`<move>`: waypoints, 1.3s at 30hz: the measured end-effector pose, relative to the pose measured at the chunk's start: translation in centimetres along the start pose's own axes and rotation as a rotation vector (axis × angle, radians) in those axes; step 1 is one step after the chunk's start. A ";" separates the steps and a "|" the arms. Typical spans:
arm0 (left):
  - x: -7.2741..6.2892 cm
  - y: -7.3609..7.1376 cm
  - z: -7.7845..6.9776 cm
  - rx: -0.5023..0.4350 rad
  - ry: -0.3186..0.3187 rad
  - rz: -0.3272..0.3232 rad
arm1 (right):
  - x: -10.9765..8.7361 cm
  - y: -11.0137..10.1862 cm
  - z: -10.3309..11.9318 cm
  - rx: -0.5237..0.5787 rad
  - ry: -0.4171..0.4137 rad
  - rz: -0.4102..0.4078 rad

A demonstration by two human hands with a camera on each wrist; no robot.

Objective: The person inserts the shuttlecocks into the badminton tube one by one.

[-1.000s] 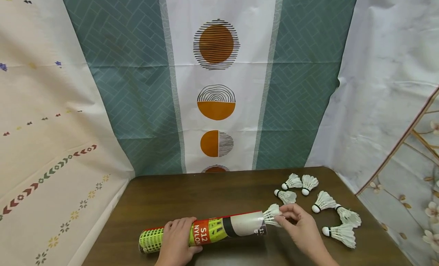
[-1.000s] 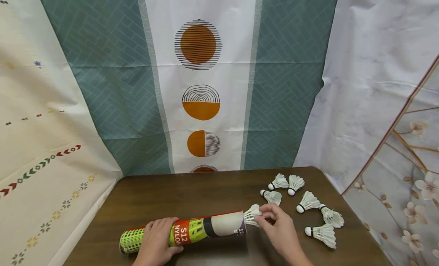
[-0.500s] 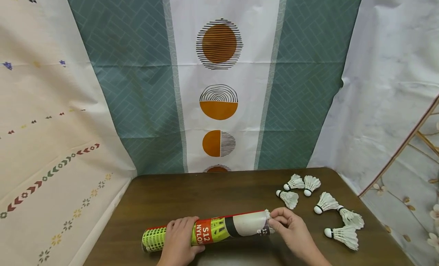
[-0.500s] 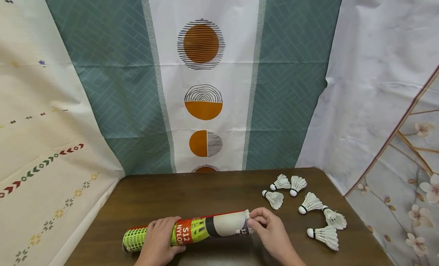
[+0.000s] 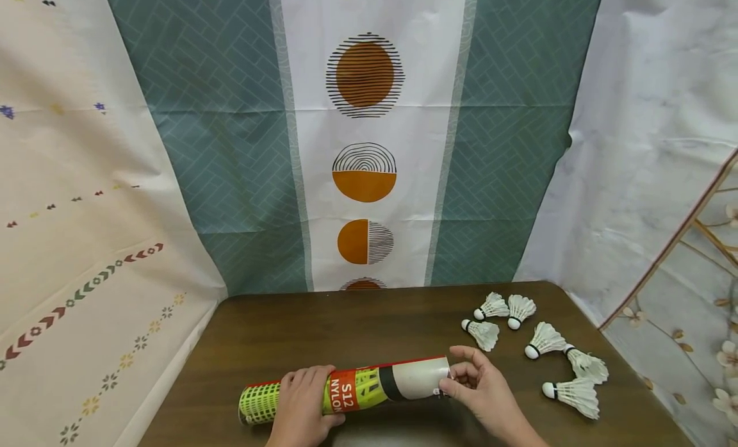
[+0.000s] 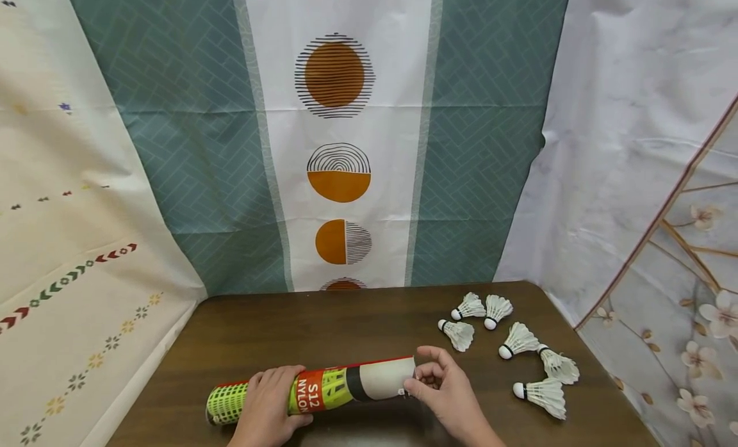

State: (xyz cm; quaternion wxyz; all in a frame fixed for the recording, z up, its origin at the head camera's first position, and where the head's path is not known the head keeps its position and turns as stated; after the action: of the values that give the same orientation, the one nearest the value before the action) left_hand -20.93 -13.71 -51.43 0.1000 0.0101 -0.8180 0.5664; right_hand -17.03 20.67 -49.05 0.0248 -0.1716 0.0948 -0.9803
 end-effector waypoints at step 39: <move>-0.2 0.2 -0.1 0.044 -0.034 -0.072 | 2.2 -5.7 -3.3 -0.350 0.098 -0.106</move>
State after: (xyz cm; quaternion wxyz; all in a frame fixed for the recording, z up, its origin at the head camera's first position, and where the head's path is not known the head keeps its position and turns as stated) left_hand -20.78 -13.55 -51.61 0.1065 0.0514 -0.8060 0.5800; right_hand -20.34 26.66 -50.24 -0.0620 -0.1302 0.2560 -0.9559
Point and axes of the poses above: each hand's wrist, its own x-axis towards the middle knuckle, its own y-axis out of the palm, z = x × y, the point moved 3 cm from there along x, towards the middle knuckle, and after that the axes turned 14 degrees about -y, right-handed, at the moved point
